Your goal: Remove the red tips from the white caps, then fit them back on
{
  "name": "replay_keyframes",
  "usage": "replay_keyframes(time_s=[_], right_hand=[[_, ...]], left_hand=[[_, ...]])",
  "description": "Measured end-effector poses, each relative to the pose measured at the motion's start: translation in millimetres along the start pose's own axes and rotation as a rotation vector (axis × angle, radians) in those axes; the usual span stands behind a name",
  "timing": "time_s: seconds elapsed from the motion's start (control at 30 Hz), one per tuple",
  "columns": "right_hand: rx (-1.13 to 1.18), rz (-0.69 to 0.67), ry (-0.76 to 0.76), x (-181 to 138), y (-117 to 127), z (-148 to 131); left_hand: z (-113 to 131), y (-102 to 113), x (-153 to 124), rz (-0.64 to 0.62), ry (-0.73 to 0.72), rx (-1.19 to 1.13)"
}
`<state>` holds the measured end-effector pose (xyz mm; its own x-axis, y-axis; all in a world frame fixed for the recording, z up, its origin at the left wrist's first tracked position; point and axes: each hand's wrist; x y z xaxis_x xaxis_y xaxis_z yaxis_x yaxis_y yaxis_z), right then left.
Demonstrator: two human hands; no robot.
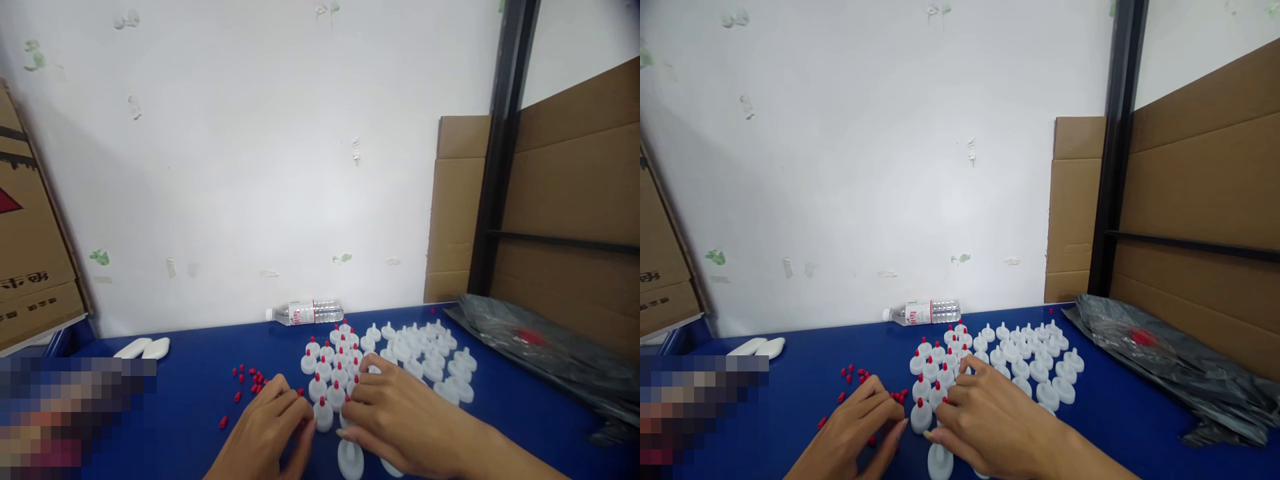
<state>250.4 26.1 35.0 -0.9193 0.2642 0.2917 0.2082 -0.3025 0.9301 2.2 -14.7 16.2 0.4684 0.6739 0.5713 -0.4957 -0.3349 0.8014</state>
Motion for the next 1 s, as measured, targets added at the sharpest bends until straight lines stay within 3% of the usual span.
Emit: replay_keyframes(time_s=[0.27,0.47,0.73,1.0], right_hand=[[0.043,0.016,-0.017,-2,0,0],[0.022,0.26,-0.024,-5,1,-2],[-0.067,0.383,0.202,5,5,-16],[-0.043,0.496,0.264,9,-4,-19]], left_hand=[[1,2,-1,0.047,0.015,0.036],[0,2,-1,0.04,0.013,0.046],[2,3,-2,0.044,-0.05,0.007],[0,0,-4,0.009,-0.15,0.049]])
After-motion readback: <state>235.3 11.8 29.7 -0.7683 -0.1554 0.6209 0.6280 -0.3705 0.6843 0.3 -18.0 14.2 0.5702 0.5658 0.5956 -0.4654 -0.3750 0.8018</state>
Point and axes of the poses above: each hand's wrist, its own x-axis towards the middle knuckle, its own y-axis out of the back of the hand, z = x × y, and after that the axes turned 7 degrees about y, right-handed
